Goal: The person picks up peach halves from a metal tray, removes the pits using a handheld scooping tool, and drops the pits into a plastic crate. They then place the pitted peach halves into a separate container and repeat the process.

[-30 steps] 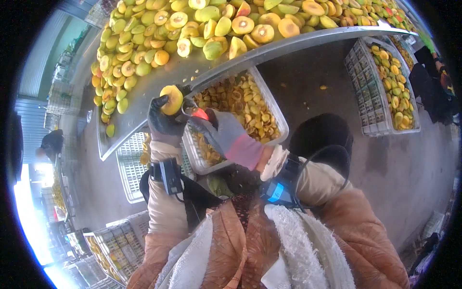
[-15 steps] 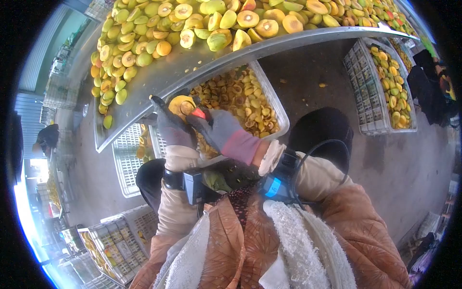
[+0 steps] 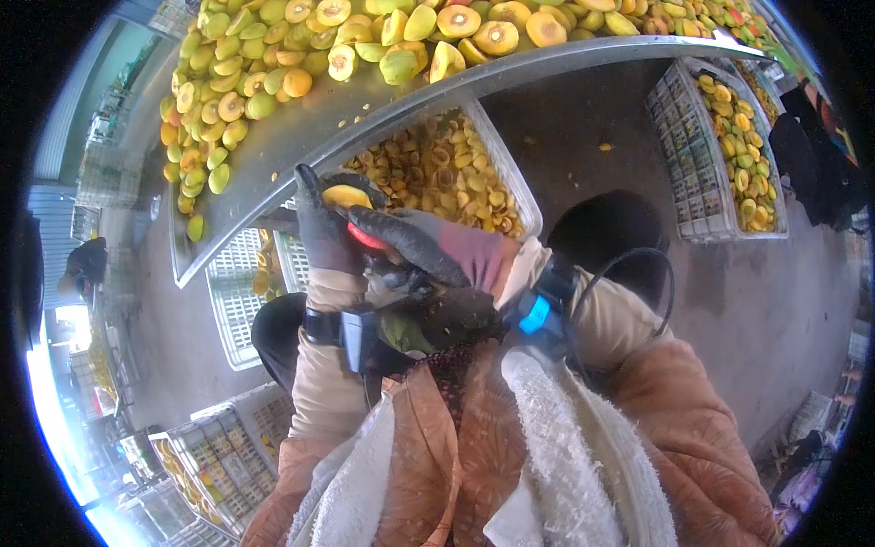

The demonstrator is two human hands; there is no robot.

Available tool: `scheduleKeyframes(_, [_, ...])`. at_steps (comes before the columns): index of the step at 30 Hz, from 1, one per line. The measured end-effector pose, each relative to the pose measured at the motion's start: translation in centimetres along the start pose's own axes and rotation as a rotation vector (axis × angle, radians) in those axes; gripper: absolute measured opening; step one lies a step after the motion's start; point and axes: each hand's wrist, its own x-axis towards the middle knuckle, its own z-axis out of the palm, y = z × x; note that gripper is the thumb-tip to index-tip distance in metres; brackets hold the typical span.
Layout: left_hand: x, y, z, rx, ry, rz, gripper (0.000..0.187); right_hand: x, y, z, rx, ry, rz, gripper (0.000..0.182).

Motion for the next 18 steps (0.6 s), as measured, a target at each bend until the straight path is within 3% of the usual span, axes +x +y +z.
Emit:
scheduleKeyframes(2, [0.6,-0.8,-1.5,-0.155,-0.249,-0.141,0.048,0.6,1.2,-0.3,0.008,0.055,0.073,0.038])
scheduleKeyframes(3, [1.0,-1.9,-2.3,-0.157,-0.246,-0.139,0.048,0.9,1.6,-0.3,0.011,0.108,0.142,0.037])
scheduleKeyframes(5, [1.5,-3.2,-2.9,0.212,0.049,0.176,0.051,1.1,1.8,0.0,0.052,0.094,0.106,0.036])
scheduleKeyframes(6, [0.6,-2.0,-1.7,0.066,0.115,-0.001,0.057,0.9,1.6,-0.3,0.172,0.057,0.179,0.037])
scheduleKeyframes(7, [0.7,-2.8,-2.4,0.067,0.117,-0.002,0.057,0.7,1.6,-0.5,0.296,0.021,0.252,0.038])
scheduleKeyframes(9, [1.2,-3.6,-3.6,0.167,-0.042,0.228,0.063,0.8,1.9,-1.1,0.355,-0.098,0.297,0.039])
scheduleKeyframes(10, [1.9,-4.0,-4.0,-0.154,0.121,0.042,0.07,0.9,1.9,-1.5,0.413,-0.215,0.338,0.04])
scheduleKeyframes(11, [1.8,-2.7,-4.0,-0.156,0.13,0.052,0.07,1.0,1.4,-1.9,0.406,-0.223,0.344,0.04])
scheduleKeyframes(13, [1.6,-0.2,-4.4,-0.231,0.047,-0.1,0.076,1.5,0.2,-2.5,-0.081,-0.011,0.105,0.043])
scheduleKeyframes(14, [1.7,-0.5,-4.7,0.173,0.063,0.129,0.081,1.2,-1.1,-1.0,-0.357,0.277,0.017,0.044])
scheduleKeyframes(15, [1.9,-0.5,-5.3,0.177,0.064,0.127,0.081,1.6,-0.6,-1.4,-0.353,0.275,0.017,0.044])
scheduleKeyframes(17, [2.3,0.2,-5.3,-0.175,0.163,-0.05,0.082,2.7,0.4,-2.5,-0.998,0.567,-0.175,0.043])
scheduleKeyframes(18, [1.5,1.4,-4.4,-0.233,0.059,-0.116,0.079,2.8,1.0,-2.1,-0.809,0.556,-0.208,0.041])
